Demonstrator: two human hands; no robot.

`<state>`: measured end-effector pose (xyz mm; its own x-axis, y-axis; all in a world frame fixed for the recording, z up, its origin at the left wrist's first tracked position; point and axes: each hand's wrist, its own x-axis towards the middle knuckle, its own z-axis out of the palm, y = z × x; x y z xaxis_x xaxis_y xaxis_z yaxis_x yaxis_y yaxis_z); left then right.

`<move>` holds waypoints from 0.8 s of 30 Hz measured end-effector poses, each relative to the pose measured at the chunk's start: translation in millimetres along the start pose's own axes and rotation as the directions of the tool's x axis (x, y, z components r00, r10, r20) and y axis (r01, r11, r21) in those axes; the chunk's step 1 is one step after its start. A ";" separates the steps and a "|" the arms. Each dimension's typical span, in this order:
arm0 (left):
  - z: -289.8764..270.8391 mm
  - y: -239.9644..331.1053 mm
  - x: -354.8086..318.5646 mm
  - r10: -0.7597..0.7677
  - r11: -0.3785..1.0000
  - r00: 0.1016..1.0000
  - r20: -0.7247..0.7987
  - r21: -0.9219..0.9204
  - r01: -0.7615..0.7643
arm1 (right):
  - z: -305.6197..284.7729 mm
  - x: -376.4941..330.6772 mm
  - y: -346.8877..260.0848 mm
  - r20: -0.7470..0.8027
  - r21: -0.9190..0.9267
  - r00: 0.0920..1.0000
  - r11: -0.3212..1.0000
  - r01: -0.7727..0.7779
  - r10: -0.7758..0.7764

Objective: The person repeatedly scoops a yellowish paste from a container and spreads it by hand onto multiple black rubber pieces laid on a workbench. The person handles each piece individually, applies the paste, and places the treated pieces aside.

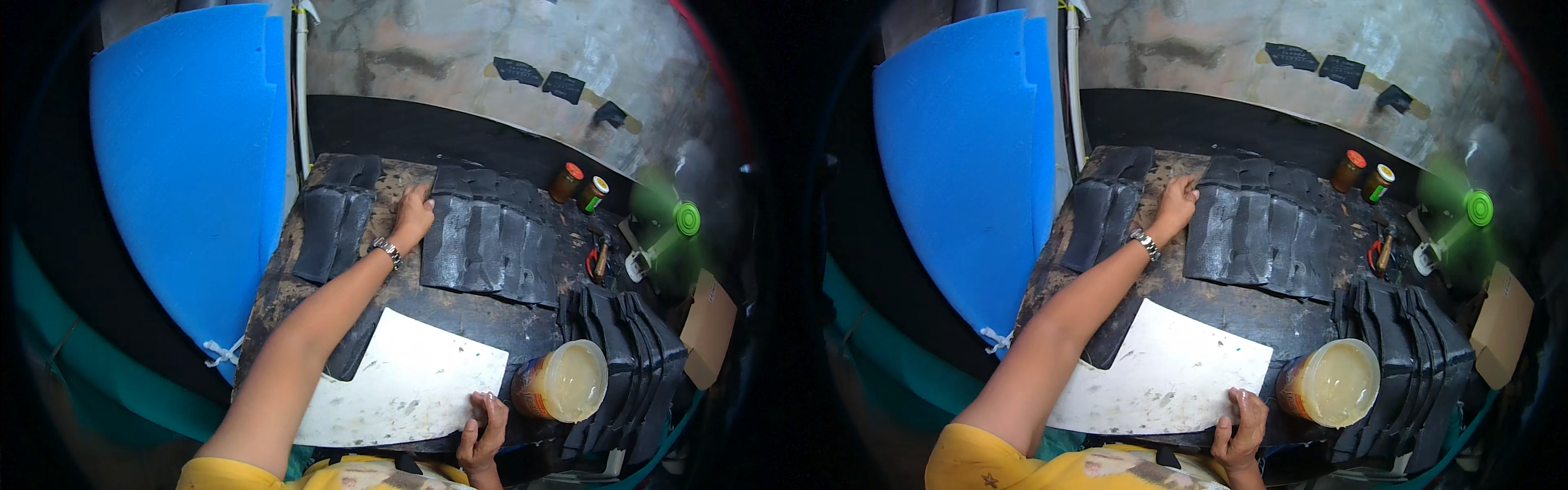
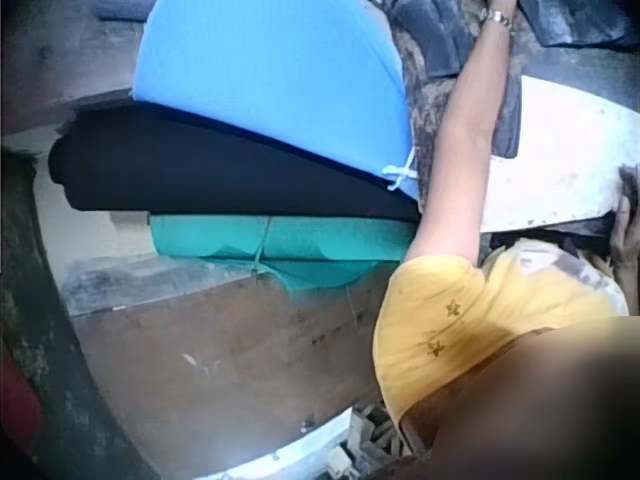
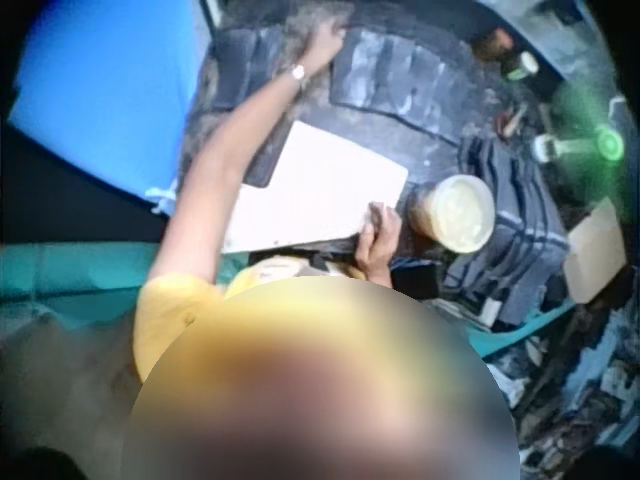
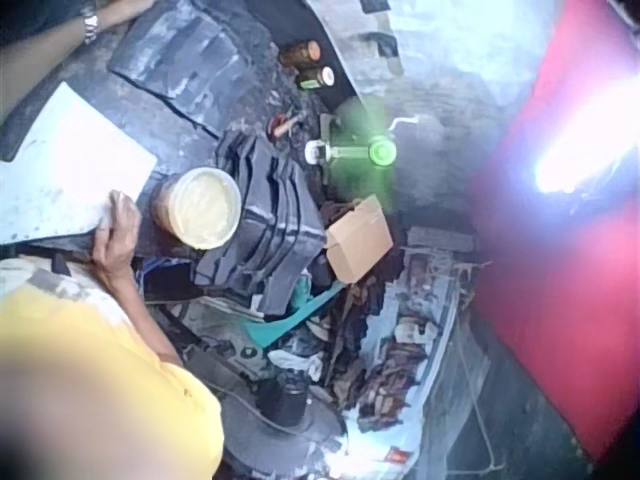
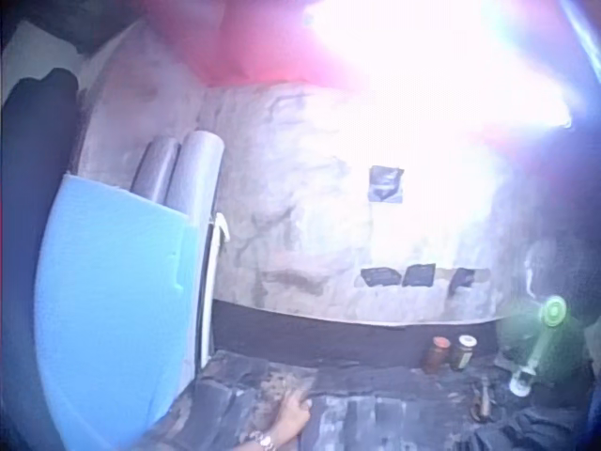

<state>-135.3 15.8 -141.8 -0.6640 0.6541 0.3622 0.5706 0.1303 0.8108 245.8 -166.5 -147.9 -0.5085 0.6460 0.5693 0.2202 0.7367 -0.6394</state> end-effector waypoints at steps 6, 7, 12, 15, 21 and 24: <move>-112.7 4.8 -8.5 0.014 0.676 0.998 -0.063 0.736 0.037 | -2.5 5.3 -2.8 0.052 -0.110 0.997 0.992 0.066 -0.060; -123.5 1.9 -11.6 -0.081 0.681 0.997 -0.019 0.729 0.070 | -2.7 6.0 -3.5 0.052 -0.109 0.997 0.992 0.070 -0.065; -133.9 -16.9 -19.1 -0.167 0.691 0.983 0.073 0.720 0.064 | -1.2 7.5 -4.9 0.032 -0.115 0.998 0.991 0.064 -0.061; -131.6 -27.0 -16.1 -0.157 0.720 0.985 0.076 0.691 0.061 | -0.1 7.0 -3.9 0.011 -0.083 0.999 0.996 0.042 -0.041; -143.8 -39.8 10.4 -0.164 0.898 0.984 0.065 0.423 0.122 | -0.3 6.4 -2.8 0.019 -0.098 0.999 0.994 0.040 -0.038; -140.9 -38.1 23.2 -0.162 0.942 0.986 0.047 0.305 0.140 | -0.5 7.4 -3.5 0.015 -0.093 0.999 0.995 0.033 -0.032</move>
<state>-240.6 -79.0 -99.5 -0.7243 0.6585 0.2046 0.5919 0.4416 0.6742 241.6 -164.3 -141.2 -0.5275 0.6190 0.5819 0.2796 0.7732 -0.5692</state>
